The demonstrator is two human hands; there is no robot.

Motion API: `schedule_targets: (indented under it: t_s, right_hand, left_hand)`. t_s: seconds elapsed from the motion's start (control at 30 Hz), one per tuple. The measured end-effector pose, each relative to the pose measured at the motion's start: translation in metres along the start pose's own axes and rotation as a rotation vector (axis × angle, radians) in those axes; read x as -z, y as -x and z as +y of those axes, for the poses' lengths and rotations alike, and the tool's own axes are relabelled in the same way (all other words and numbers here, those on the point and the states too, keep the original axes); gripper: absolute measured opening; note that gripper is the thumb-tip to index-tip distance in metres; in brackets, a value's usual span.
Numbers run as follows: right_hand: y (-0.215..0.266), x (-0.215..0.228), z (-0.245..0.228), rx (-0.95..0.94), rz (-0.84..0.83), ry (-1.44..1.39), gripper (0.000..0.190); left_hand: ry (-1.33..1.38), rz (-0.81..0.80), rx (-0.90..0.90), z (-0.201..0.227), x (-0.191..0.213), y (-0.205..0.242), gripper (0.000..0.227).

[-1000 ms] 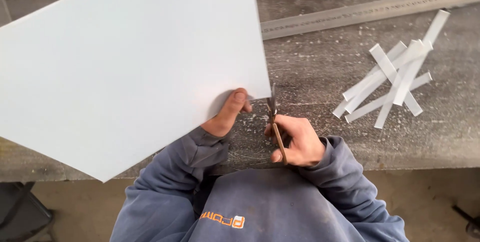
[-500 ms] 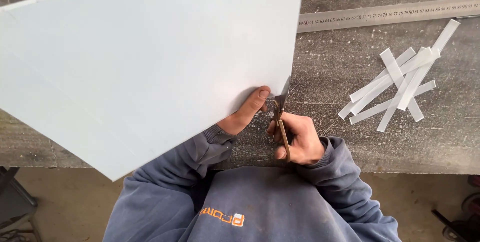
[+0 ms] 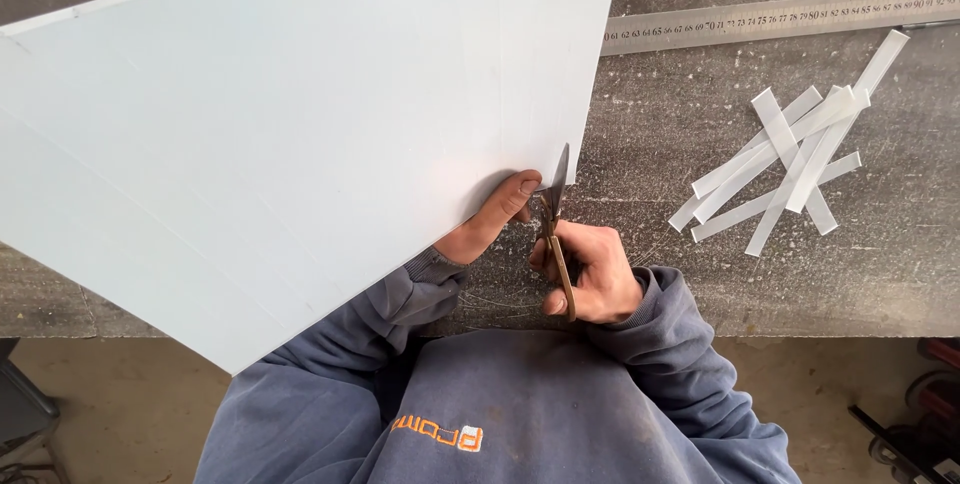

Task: The person uses scissors to cut a large white plastic sheet into thin strips on a workbench. They repeatedly trim the edges of the sheet, creating a pile of cut strips on the table.

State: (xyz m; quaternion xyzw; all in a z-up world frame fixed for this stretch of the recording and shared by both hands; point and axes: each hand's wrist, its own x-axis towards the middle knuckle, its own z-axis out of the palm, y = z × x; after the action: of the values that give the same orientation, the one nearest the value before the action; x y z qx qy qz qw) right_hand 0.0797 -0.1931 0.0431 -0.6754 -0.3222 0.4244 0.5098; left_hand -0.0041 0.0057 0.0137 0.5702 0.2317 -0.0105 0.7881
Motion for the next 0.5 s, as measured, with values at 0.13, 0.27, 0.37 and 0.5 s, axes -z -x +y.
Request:
schedule_targets:
  t_s: [0.13, 0.27, 0.37, 0.5]
  right_hand:
    - [0.001, 0.000, 0.000, 0.006, 0.002, -0.001, 0.081]
    - [0.004, -0.001, 0.004, 0.056, 0.044, 0.052, 0.078]
    - [0.007, -0.001, 0.008, 0.092, 0.053, 0.088, 0.075]
    - [0.006, 0.001, 0.005, 0.110, 0.023, 0.081, 0.071]
  left_hand:
    - [0.008, -0.010, -0.044, -0.003, 0.000, -0.001, 0.030]
    - [0.075, -0.027, -0.063, -0.012, -0.003, -0.001, 0.031]
    - [0.131, -0.038, -0.058, -0.009, -0.004, -0.001, 0.032]
    - [0.156, -0.038, -0.098, 0.000, -0.005, 0.000, 0.034]
